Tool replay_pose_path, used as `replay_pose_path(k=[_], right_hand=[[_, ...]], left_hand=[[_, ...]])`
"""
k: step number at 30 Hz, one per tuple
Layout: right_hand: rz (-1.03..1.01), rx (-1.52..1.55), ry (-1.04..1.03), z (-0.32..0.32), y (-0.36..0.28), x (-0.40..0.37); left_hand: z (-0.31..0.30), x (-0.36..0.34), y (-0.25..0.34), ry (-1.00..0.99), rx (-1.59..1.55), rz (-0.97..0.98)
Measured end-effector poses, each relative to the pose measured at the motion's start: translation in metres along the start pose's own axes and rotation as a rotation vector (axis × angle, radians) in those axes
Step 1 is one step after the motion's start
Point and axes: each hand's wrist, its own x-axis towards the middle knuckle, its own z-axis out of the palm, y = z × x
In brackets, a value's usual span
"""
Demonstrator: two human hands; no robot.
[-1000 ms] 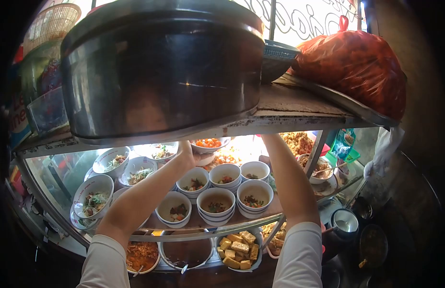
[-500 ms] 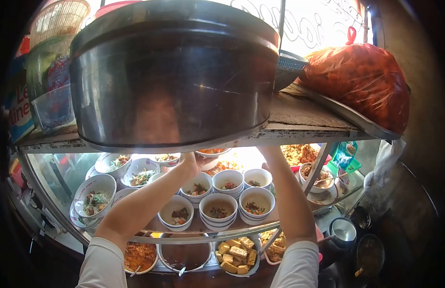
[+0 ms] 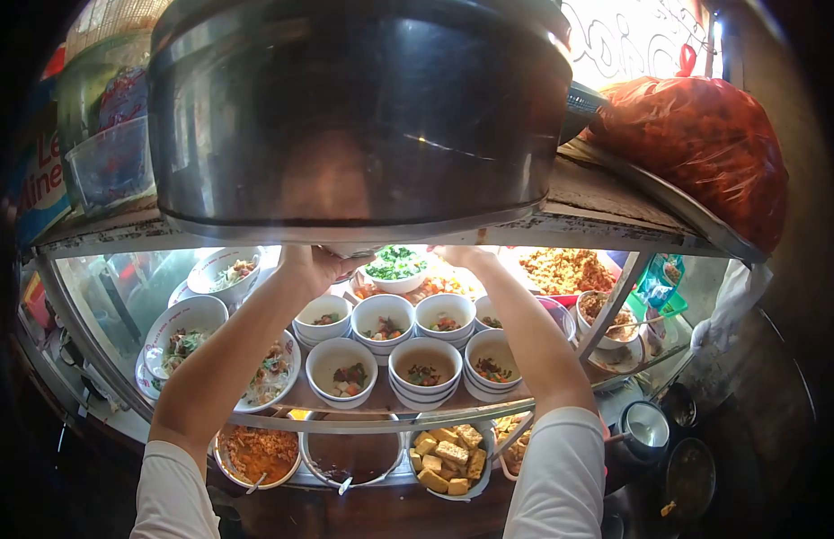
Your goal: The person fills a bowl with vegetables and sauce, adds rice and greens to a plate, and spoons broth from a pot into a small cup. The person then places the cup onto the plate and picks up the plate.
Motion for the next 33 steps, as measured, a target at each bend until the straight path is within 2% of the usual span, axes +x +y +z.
replay_pose_path(k=[3,8,10,14,16,19,22,25,28,30,32,33], right_hand=[[-0.048,-0.014,-0.054,0.014,-0.016,0.02],[0.098,-0.405,-0.149,0.012,-0.053,0.022],[0.135,-0.518,-0.172,0.013,-0.066,0.021],[0.119,-0.453,-0.047,0.021,-0.059,0.031],[0.124,-0.277,0.019,0.017,-0.046,0.033],[0.204,-0.251,-0.012,0.01,-0.028,0.041],[0.193,-0.214,-0.055,0.002,-0.016,0.045],[0.268,-0.164,0.132,-0.016,-0.017,0.041],[0.368,-0.076,0.528,-0.049,-0.023,0.029],[0.348,-0.009,0.697,-0.071,-0.042,0.012],[0.242,0.04,0.747,-0.082,-0.073,-0.005],[0.155,0.059,0.697,-0.082,-0.095,-0.012]], left_hand=[[-0.016,0.0,0.006,-0.066,-0.012,-0.036],[-0.02,-0.028,0.018,-0.09,0.029,-0.029],[-0.03,-0.028,0.02,-0.098,-0.002,-0.093],[-0.041,-0.031,0.021,-0.139,-0.006,-0.126],[-0.043,-0.035,0.023,-0.153,0.018,-0.114],[-0.044,-0.037,0.025,-0.147,0.025,-0.122],[-0.047,-0.035,0.025,-0.144,0.037,-0.133],[-0.05,-0.034,0.022,-0.146,0.047,-0.151],[-0.055,-0.037,0.014,-0.15,0.039,-0.153],[-0.055,-0.045,0.015,-0.18,0.011,-0.166],[-0.053,-0.055,0.015,-0.205,0.007,-0.155],[-0.051,-0.061,0.015,-0.216,0.004,-0.153]])
